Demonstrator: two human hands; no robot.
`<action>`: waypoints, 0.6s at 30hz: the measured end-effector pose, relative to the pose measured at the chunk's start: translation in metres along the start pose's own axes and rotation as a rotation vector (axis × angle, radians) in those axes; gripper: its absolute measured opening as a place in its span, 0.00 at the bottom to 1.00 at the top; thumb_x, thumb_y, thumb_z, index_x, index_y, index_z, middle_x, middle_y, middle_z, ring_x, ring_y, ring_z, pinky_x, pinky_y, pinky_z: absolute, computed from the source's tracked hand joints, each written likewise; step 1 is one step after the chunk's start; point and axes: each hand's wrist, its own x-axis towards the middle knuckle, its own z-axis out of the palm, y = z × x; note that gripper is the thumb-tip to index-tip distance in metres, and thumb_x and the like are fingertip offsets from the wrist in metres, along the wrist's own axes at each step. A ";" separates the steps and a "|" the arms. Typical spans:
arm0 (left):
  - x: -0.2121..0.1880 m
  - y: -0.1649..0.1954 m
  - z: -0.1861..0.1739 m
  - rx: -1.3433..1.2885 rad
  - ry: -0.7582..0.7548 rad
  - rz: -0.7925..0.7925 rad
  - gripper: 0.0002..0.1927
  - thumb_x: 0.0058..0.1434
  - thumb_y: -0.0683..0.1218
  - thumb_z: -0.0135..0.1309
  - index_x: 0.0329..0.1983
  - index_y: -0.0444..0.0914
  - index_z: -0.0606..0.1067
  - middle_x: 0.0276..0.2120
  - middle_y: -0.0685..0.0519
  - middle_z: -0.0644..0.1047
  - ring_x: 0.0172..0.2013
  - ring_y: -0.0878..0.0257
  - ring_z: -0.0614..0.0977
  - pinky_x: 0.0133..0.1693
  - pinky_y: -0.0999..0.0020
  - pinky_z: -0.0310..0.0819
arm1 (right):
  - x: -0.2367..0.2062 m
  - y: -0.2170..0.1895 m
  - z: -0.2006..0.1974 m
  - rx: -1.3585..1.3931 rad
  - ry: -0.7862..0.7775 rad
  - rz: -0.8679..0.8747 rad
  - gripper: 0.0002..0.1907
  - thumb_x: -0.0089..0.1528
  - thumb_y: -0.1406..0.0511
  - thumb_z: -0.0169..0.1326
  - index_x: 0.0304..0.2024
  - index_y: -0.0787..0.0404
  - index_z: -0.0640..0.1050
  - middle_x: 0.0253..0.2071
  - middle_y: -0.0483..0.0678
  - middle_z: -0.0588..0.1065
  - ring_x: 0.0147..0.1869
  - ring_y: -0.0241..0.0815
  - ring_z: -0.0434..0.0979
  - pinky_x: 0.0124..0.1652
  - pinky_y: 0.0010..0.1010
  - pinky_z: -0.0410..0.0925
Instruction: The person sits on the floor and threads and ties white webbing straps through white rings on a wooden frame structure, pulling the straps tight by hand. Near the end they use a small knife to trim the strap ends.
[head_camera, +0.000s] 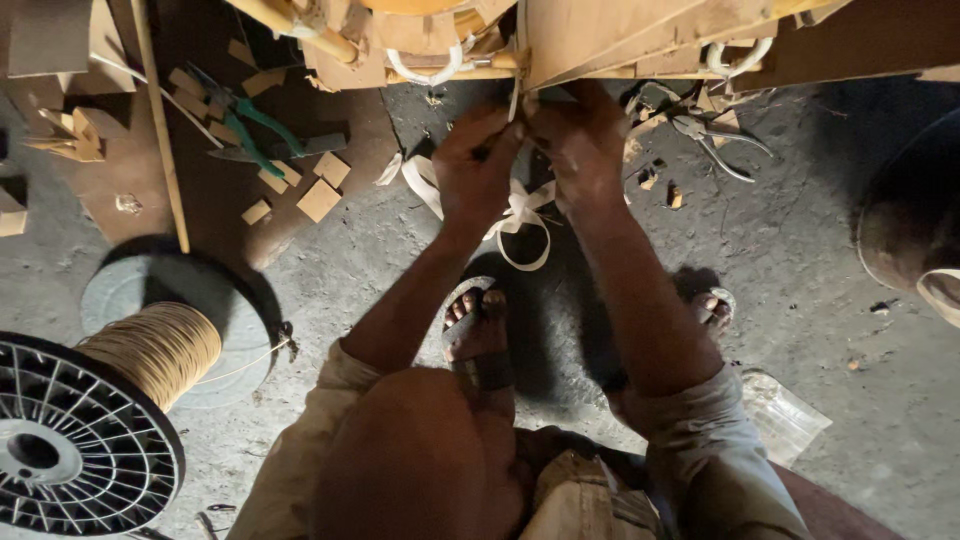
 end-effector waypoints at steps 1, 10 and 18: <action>-0.002 -0.001 0.004 -0.126 0.042 -0.130 0.08 0.65 0.35 0.62 0.47 0.33 0.82 0.36 0.55 0.78 0.33 0.70 0.74 0.35 0.73 0.69 | -0.001 0.004 0.000 0.051 -0.021 -0.054 0.18 0.62 0.73 0.58 0.54 0.72 0.74 0.39 0.52 0.77 0.40 0.40 0.78 0.43 0.30 0.74; 0.000 -0.005 -0.003 -0.418 -0.030 -0.175 0.36 0.65 0.30 0.59 0.72 0.38 0.60 0.44 0.47 0.83 0.43 0.62 0.84 0.48 0.67 0.82 | -0.016 0.014 -0.007 -0.069 0.060 -0.001 0.10 0.66 0.71 0.56 0.48 0.71 0.75 0.44 0.52 0.80 0.46 0.40 0.85 0.48 0.31 0.82; 0.016 -0.006 -0.018 -0.236 -0.200 -0.027 0.16 0.66 0.32 0.61 0.55 0.34 0.75 0.47 0.47 0.82 0.47 0.63 0.84 0.51 0.65 0.82 | 0.001 0.018 -0.038 -0.457 0.009 -0.353 0.05 0.69 0.72 0.56 0.37 0.67 0.77 0.30 0.44 0.73 0.32 0.30 0.70 0.31 0.22 0.65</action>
